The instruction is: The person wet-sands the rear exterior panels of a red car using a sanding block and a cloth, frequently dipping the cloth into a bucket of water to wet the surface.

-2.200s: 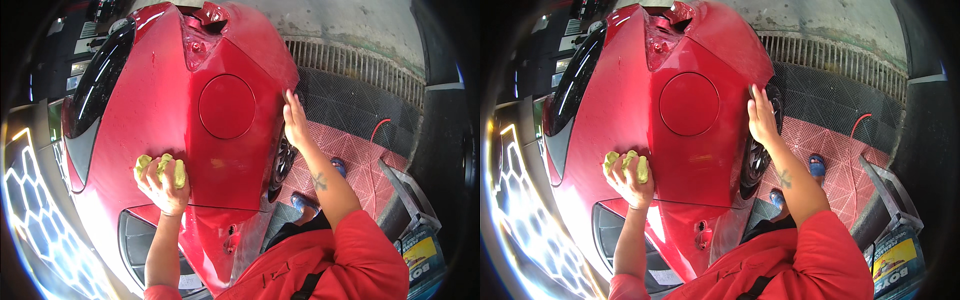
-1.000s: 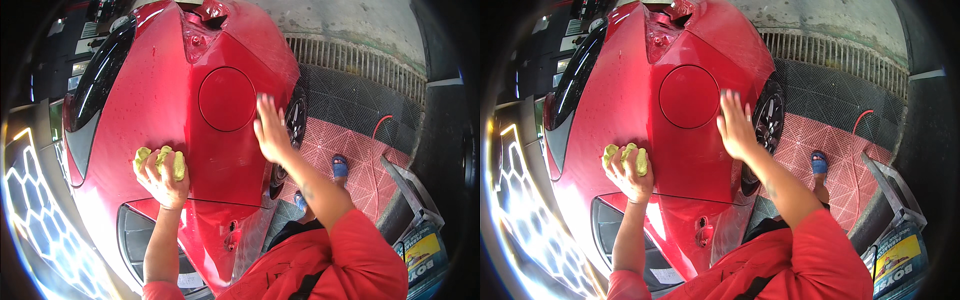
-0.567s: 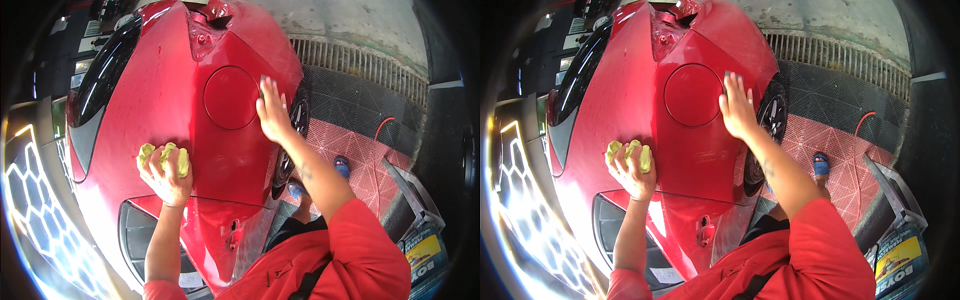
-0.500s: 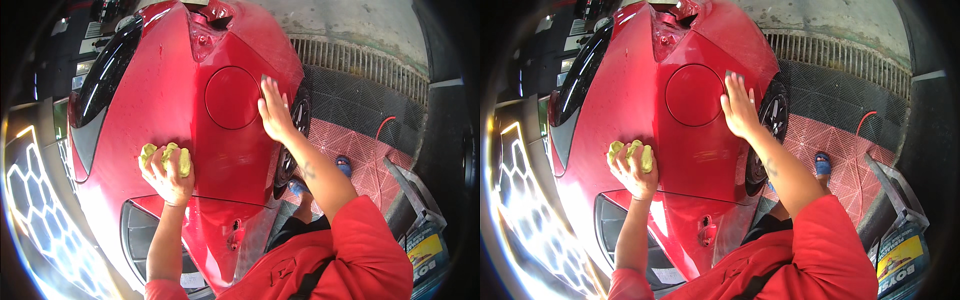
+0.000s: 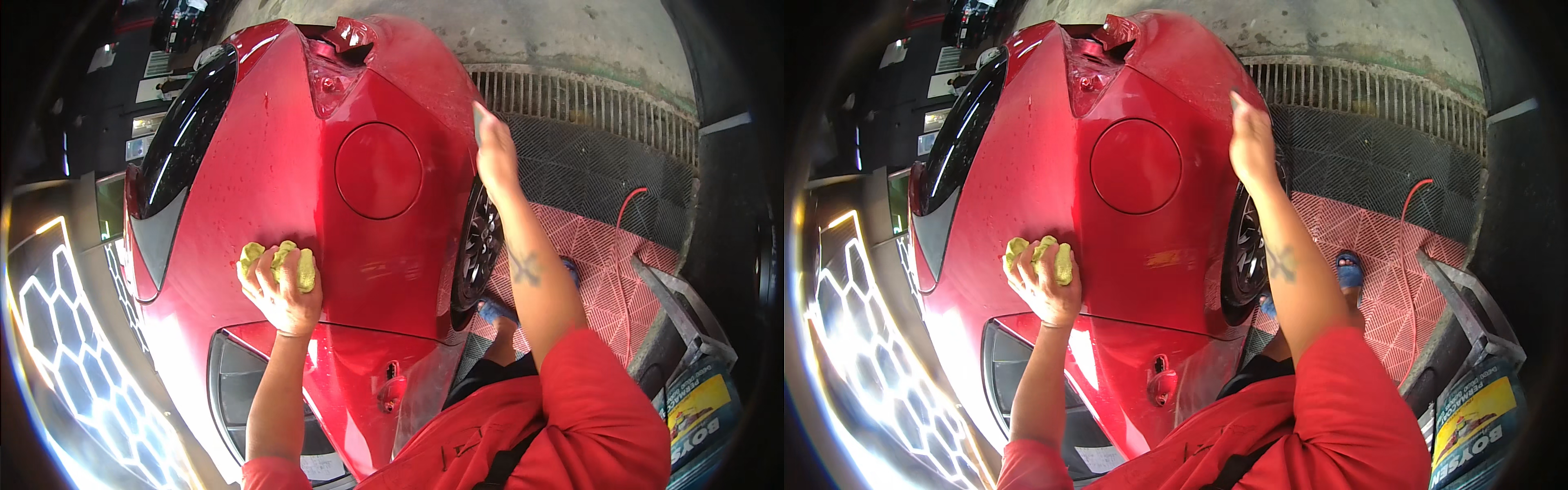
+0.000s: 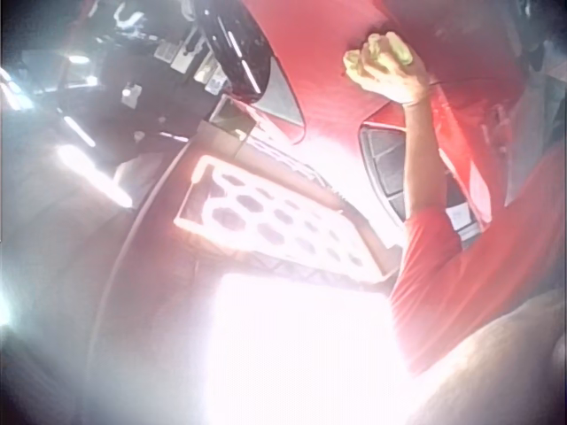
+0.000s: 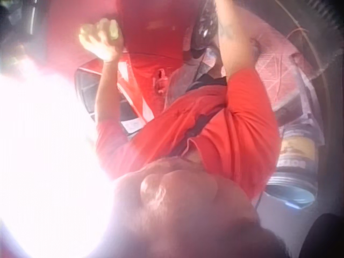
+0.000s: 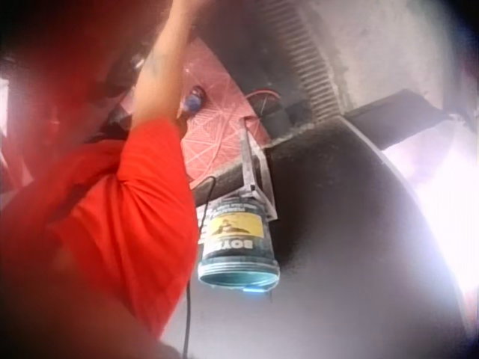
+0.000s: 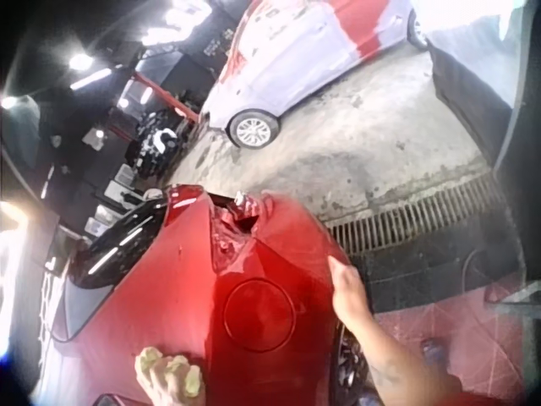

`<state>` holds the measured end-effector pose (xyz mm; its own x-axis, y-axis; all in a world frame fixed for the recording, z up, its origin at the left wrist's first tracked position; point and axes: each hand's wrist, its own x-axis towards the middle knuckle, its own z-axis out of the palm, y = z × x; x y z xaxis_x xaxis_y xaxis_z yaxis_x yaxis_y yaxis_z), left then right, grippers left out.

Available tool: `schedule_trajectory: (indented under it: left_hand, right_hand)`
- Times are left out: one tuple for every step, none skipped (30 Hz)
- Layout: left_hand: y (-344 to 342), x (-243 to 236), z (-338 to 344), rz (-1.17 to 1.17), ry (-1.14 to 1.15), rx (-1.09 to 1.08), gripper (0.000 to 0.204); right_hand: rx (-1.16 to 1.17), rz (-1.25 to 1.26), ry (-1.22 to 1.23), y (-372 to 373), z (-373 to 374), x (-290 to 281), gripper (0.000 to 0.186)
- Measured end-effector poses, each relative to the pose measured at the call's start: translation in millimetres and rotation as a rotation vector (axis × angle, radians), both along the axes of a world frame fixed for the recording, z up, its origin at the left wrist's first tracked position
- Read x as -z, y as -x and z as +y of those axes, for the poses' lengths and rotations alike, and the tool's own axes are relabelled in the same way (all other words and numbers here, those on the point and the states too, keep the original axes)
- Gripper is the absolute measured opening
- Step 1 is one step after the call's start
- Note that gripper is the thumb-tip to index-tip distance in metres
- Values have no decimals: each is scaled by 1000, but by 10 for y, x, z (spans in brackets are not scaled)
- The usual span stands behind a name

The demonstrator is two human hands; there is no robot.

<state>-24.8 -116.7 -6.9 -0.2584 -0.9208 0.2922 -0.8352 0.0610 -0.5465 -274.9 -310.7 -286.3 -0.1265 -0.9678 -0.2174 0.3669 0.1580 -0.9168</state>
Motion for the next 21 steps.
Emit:
schedule_trajectory:
  left_hand:
    - [2,2,25,0,9,-11,40]
    - [8,-2,10,-2,8,-8,40]
    - [11,-10,12,-3,7,-6,40]
    - [21,-11,2,-7,5,-1,39]
    - [18,-5,-10,-7,9,6,39]
    - [9,7,-25,-7,13,11,39]
    - [6,9,-16,-11,15,10,39]
    - [32,1,-40,-16,18,22,38]
    - [29,8,-45,-15,25,28,40]
    - [1,22,-44,-12,32,32,42]
    - [-18,29,-34,-10,40,36,44]
    - [-24,29,-18,-10,37,38,45]
    - [-5,25,-64,-11,37,52,45]
    - [-4,28,-67,-10,37,56,46]
    - [-5,30,-73,-8,33,54,46]
    - [-9,25,-70,-8,30,48,46]
    - [-21,24,-75,-6,27,43,46]
    - [-29,24,-82,-8,33,45,46]
    - [-32,25,-59,-10,38,40,46]
    - [-50,40,-26,-10,44,31,46]
    - [-66,40,18,-12,43,13,46]
  right_hand:
    - [1,-329,-250,112,194,-186,50]
    - [4,-381,-285,148,360,-165,50]
    - [4,-433,-322,174,513,-93,52]
    - [9,-484,-354,208,600,-78,56]
    - [60,-451,-318,187,660,-66,60]
    - [92,-407,-323,164,679,-45,54]
    - [119,-365,-331,140,699,-48,47]
    - [188,-290,-208,90,665,45,37]
    - [256,-213,-85,35,614,137,28]
    - [165,-155,-120,58,581,133,22]
    - [26,-44,-206,72,550,79,21]
    - [104,157,-20,-63,528,171,18]
    - [194,358,169,-176,483,255,15]
    - [142,295,157,-256,475,140,13]
    - [81,338,256,-330,461,171,19]
    - [-17,333,226,-411,515,122,27]
    - [-114,330,197,-491,627,76,36]
    - [-135,449,292,-544,786,32,45]
    - [-162,568,390,-593,1000,9,54]
    - [-252,668,406,-602,1217,-21,63]
    - [-309,720,462,-580,1433,-19,65]
